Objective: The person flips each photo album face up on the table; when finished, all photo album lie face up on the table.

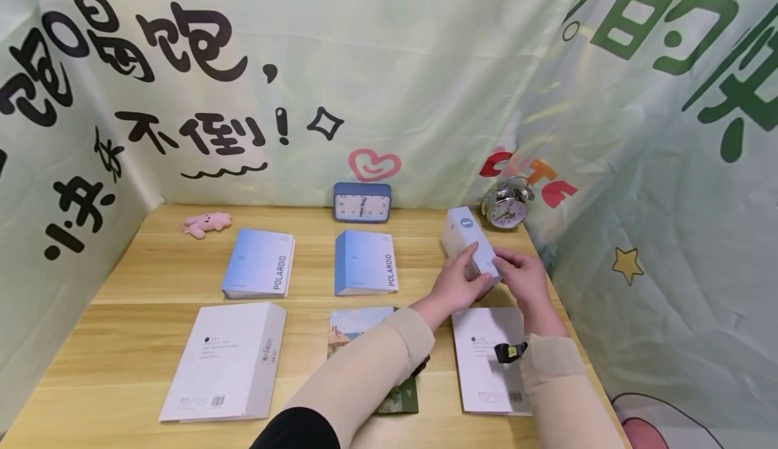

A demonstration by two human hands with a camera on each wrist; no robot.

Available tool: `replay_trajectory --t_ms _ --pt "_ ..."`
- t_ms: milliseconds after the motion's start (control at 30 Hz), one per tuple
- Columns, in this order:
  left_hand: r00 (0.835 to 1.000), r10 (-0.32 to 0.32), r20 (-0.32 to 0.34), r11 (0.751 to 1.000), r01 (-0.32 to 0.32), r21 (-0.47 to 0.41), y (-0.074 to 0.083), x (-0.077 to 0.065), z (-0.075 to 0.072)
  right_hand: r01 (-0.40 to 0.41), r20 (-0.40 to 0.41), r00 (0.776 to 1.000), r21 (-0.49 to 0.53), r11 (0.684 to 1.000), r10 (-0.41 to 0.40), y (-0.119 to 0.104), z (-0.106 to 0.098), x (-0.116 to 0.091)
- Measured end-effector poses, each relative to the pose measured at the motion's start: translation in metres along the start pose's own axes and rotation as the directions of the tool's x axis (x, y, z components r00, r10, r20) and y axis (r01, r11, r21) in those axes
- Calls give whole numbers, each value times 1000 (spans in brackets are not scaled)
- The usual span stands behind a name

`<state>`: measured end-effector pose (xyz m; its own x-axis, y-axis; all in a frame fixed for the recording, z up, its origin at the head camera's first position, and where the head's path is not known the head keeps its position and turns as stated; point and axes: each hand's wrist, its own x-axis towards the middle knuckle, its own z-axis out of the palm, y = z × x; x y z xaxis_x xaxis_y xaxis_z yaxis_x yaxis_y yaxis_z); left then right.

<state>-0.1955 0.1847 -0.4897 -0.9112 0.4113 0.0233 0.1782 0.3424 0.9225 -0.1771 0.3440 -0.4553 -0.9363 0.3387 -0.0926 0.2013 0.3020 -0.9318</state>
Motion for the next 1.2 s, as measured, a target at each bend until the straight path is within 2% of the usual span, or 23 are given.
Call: replay_trajectory --t_ms 367,533,633,767,933,1067,1200 --pt "999 -11 -31 1000 11 -6 1 2 1 -95 94 991 -1 995 94 10 -5 3" --pt "1000 -21 6 1000 21 -12 4 3 2 -97 127 987 22 995 93 12 -11 3" --pt "999 -36 31 999 37 -34 3 3 3 -85 134 987 -10 996 86 11 -13 3" --pt "999 -46 27 998 47 -49 0 5 4 -59 158 985 -65 996 69 12 -12 6" --pt "999 -38 23 998 40 -57 -3 6 4 -57 236 968 -113 992 83 18 -13 11" --pt "998 -60 27 994 62 -88 -5 5 1 -74 293 948 -169 983 121 23 -16 16" --pt "998 -69 10 994 69 -82 -8 4 -1 -68 337 930 -228 971 145 26 -17 21"
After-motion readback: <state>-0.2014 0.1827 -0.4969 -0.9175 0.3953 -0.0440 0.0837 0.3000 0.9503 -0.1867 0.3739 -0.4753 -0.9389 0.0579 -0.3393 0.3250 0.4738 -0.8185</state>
